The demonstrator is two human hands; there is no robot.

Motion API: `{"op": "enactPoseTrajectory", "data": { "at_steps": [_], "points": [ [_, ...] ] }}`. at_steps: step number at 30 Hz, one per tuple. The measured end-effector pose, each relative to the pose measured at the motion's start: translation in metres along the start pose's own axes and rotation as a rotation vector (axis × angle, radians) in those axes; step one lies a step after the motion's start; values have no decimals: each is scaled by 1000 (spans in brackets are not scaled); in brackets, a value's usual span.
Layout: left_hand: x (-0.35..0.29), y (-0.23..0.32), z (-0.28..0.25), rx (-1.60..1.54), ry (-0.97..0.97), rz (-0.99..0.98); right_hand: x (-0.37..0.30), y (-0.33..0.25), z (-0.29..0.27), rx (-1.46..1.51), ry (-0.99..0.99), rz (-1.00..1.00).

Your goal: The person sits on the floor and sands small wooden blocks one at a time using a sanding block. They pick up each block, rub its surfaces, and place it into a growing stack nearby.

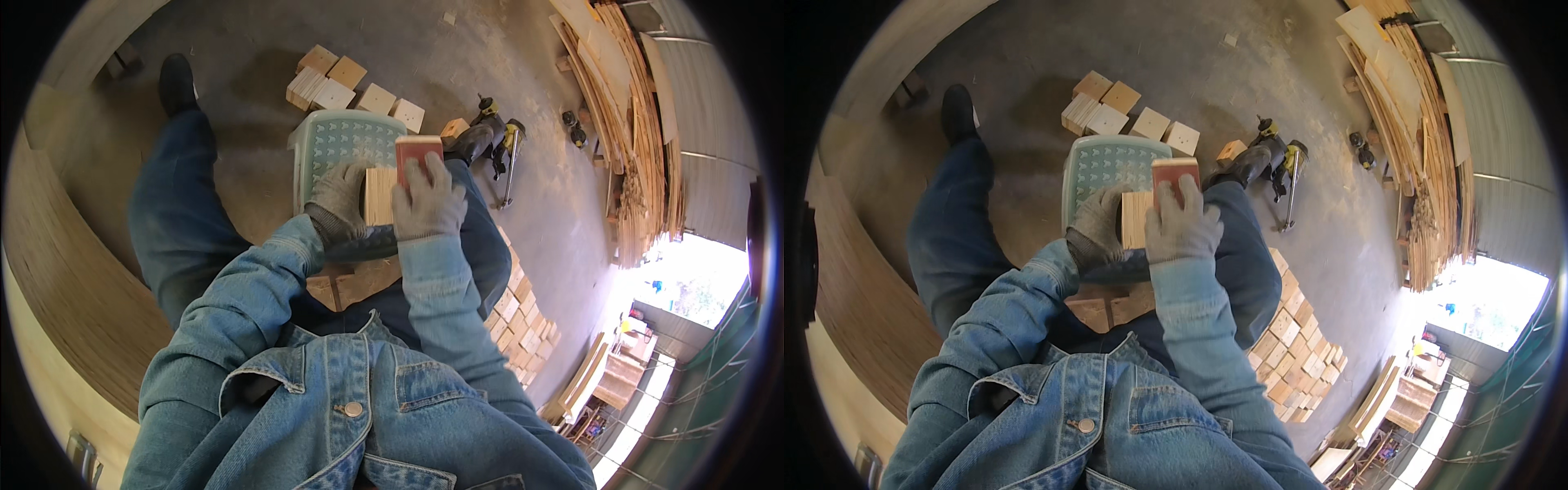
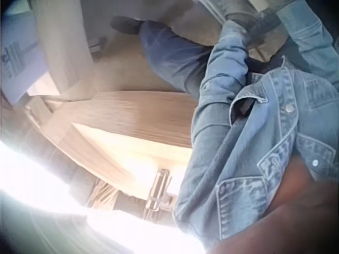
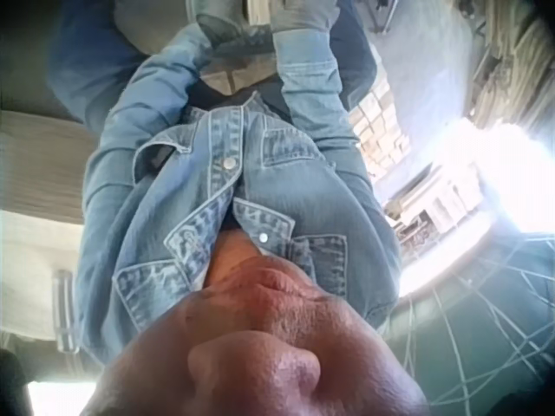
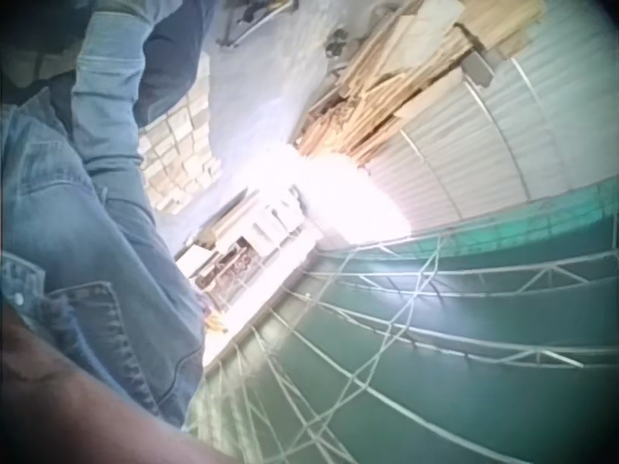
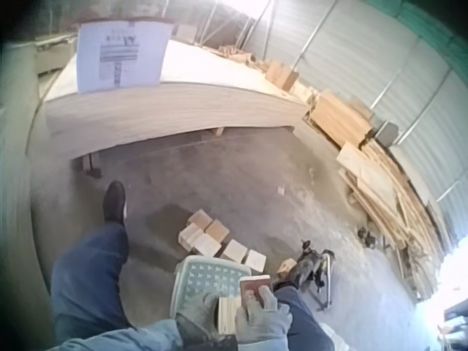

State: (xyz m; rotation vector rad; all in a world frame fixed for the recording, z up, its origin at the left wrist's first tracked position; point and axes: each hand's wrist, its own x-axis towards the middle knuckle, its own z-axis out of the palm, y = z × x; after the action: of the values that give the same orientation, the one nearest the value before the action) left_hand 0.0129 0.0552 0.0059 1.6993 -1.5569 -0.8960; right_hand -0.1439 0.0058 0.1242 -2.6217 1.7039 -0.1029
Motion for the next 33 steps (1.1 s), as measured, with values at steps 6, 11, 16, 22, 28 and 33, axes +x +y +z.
{"op": "enactPoseTrajectory", "data": {
  "at_steps": [6,11,16,22,28,33],
  "points": [
    [0,-2,0,128,-114,8,-88,20,2,-1,56,-61],
    [0,3,2,86,-125,-30,-38,9,10,-28,80,-29],
    [3,-5,6,51,-40,36,-3,5,0,-30,2,-18],
    [5,5,-1,177,-168,30,-99,28,7,67,97,-58],
    [1,8,1,128,-137,4,-35,18,17,61,98,-6],
    [0,1,4,73,-108,58,-14,22,19,94,112,-4]
  ]
}}
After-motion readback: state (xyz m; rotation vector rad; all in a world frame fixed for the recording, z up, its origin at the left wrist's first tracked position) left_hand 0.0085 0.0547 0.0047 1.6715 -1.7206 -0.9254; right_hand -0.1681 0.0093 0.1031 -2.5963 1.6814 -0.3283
